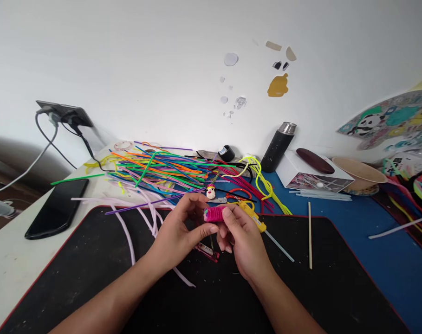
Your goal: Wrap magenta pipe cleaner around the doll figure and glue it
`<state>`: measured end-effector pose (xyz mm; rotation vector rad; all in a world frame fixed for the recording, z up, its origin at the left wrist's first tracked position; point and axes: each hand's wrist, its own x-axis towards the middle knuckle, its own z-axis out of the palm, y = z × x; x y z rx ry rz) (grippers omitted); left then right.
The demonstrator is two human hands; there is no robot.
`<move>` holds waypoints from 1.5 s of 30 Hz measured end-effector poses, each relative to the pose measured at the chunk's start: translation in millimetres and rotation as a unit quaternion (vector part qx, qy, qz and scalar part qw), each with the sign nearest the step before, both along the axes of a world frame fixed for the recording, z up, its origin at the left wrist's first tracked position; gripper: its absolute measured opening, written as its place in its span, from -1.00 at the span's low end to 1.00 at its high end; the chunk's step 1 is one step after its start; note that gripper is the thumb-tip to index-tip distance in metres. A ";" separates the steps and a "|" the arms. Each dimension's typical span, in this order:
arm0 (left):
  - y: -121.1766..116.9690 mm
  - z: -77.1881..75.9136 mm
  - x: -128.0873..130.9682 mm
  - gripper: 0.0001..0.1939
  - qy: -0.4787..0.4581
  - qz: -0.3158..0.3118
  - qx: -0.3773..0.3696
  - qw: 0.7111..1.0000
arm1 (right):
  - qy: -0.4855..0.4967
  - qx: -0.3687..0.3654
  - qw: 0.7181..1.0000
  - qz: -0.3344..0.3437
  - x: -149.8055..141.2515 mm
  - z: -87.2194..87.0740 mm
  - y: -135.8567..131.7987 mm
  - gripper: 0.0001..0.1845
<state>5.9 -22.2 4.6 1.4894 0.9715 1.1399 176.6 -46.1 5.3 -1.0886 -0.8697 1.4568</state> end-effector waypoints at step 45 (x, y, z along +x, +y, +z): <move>8.5 -0.9 2.8 -0.69 -0.261 -0.064 -0.191 0.944 | 0.010 -0.006 0.998 0.056 -2.1 -2.5 0.9 -0.45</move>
